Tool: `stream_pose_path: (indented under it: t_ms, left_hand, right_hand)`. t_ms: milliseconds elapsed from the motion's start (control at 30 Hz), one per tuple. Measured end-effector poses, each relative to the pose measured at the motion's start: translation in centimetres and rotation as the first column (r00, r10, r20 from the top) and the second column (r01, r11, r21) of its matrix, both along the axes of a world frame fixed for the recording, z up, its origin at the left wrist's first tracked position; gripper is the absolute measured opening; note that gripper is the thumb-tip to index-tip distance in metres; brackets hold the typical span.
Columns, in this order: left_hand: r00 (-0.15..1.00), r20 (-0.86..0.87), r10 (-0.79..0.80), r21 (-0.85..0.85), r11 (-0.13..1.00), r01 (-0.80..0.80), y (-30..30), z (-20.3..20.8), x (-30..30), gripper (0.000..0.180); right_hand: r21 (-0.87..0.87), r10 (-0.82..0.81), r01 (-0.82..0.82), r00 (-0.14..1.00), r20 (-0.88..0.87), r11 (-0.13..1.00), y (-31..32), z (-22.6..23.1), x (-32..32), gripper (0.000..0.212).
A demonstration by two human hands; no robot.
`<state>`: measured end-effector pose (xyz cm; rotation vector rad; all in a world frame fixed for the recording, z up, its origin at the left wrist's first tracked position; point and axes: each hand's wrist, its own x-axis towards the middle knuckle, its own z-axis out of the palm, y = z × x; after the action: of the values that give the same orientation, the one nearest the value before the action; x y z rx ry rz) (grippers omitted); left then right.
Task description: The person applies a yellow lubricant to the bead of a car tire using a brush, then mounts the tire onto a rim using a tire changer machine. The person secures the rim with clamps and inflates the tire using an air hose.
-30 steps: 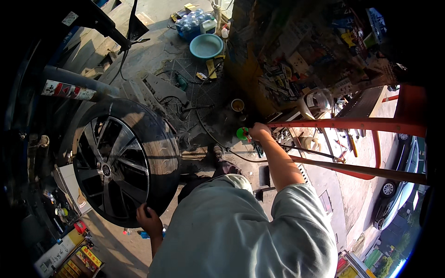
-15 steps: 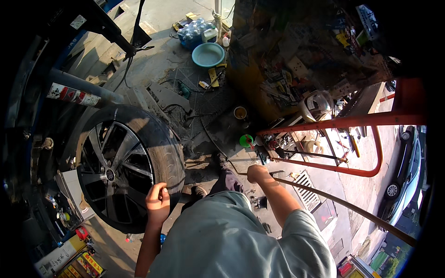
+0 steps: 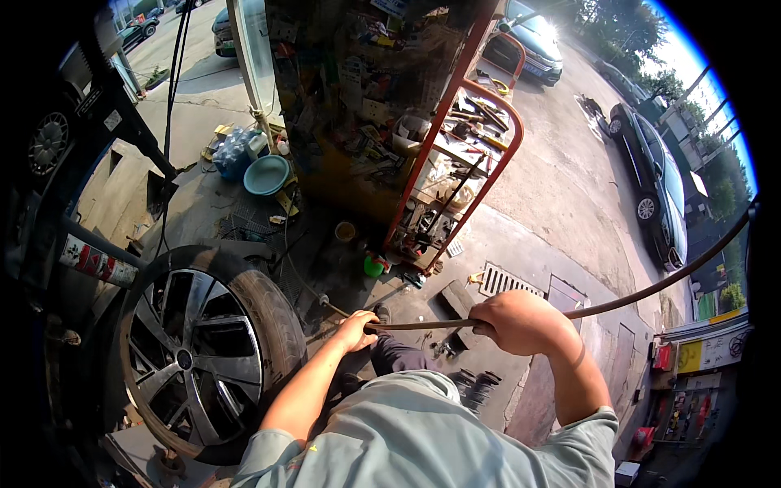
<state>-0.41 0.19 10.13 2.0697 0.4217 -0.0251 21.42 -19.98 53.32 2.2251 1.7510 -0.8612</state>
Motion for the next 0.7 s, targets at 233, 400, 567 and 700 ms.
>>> stream_pose_path:
  t_ms: [233, 400, 567, 700]
  left_hand:
    - [0.981, 0.068, 0.18, 0.282, 0.94, -0.192, -2.9, 0.0, 2.1, 0.019]
    - [0.972, 0.235, 0.014, 0.361, 0.927, -0.101, -8.6, 5.4, 8.5, 0.016]
    - [0.957, 0.198, -0.212, 0.508, 0.857, 0.085, -14.5, 12.7, 12.1, 0.01]
    - [0.968, 0.12, -0.219, 0.496, 0.858, 0.132, -18.6, 14.4, 16.0, 0.016]
  right_hand:
    - [0.15, -0.437, 0.412, 0.872, 0.219, 0.899, -16.1, 12.8, 7.3, 0.014]
    - [0.288, -0.431, 0.321, 0.694, 0.576, 0.902, -25.3, 10.6, 15.0, 0.039]
    - [0.311, -0.032, 0.003, 0.996, 0.088, 0.95, -10.2, -3.1, 7.7, 0.081]
    - [0.164, -0.138, 0.193, 0.944, -0.299, 0.967, -10.7, -16.4, 6.1, 0.084]
